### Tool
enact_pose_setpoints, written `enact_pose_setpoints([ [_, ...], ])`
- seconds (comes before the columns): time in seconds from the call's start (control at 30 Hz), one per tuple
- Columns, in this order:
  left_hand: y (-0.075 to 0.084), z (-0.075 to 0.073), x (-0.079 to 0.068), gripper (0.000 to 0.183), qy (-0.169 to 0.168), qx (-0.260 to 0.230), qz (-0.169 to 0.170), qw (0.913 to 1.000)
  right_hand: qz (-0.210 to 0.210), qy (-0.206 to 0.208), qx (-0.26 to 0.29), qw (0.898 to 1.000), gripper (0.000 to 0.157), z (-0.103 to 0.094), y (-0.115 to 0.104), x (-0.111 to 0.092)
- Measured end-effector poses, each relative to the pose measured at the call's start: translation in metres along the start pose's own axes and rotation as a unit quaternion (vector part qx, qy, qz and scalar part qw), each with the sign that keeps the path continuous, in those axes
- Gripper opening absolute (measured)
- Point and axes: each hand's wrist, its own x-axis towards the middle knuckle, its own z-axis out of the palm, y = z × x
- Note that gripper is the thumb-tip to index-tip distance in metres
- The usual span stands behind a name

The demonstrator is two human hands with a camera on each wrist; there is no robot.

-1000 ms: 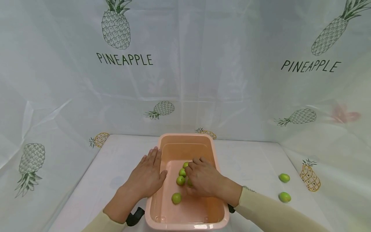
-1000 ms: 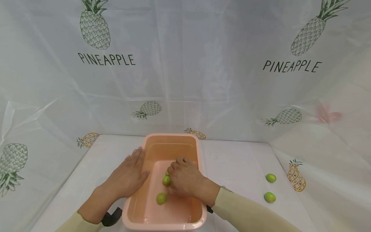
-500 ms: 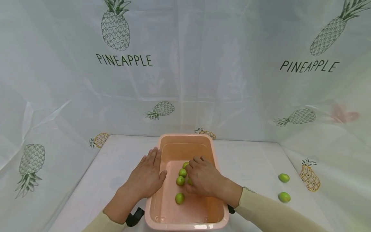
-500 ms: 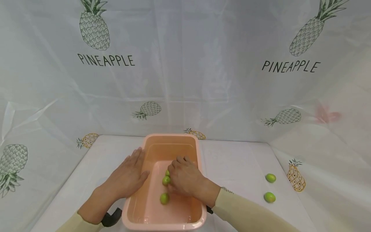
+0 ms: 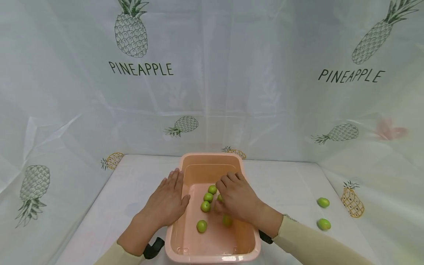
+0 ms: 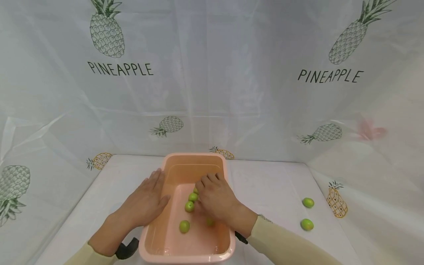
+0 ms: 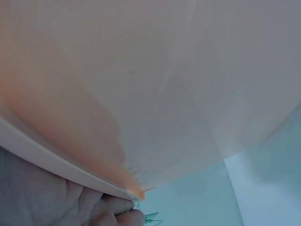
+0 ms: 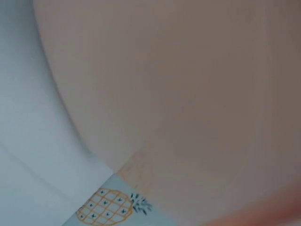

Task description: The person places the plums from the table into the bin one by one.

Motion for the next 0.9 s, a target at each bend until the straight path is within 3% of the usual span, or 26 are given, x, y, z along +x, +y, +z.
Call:
enact_pose_setpoints([
  [0.17, 0.0, 0.0, 0.0, 0.076, -0.003, -0.004, 0.001, 1.0, 0.02, 0.075, 0.015, 0.997, 0.023, -0.008, 0.021, -0.011],
  [0.33, 0.001, -0.001, 0.001, 0.076, -0.006, -0.006, -0.002, 1.0, 0.023, 0.119, -0.008, 0.993, 0.037, -0.016, 0.053, -0.03],
  [0.5, 0.001, -0.001, 0.002, 0.077, -0.007, -0.01, 0.0, 0.9999, 0.036, 0.111, -0.045, 0.992, 0.045, -0.021, 0.086, -0.063],
  [0.73, -0.001, 0.001, 0.001, 0.077, -0.008, -0.004, -0.003, 1.0, 0.021, 0.105, -0.073, 0.992, 0.046, -0.01, 0.123, -0.124],
  [0.9, -0.002, 0.0, 0.001, 0.078, -0.01, -0.011, -0.003, 0.9999, 0.03, 0.038, -0.075, 0.996, 0.055, -0.004, 0.141, -0.172],
])
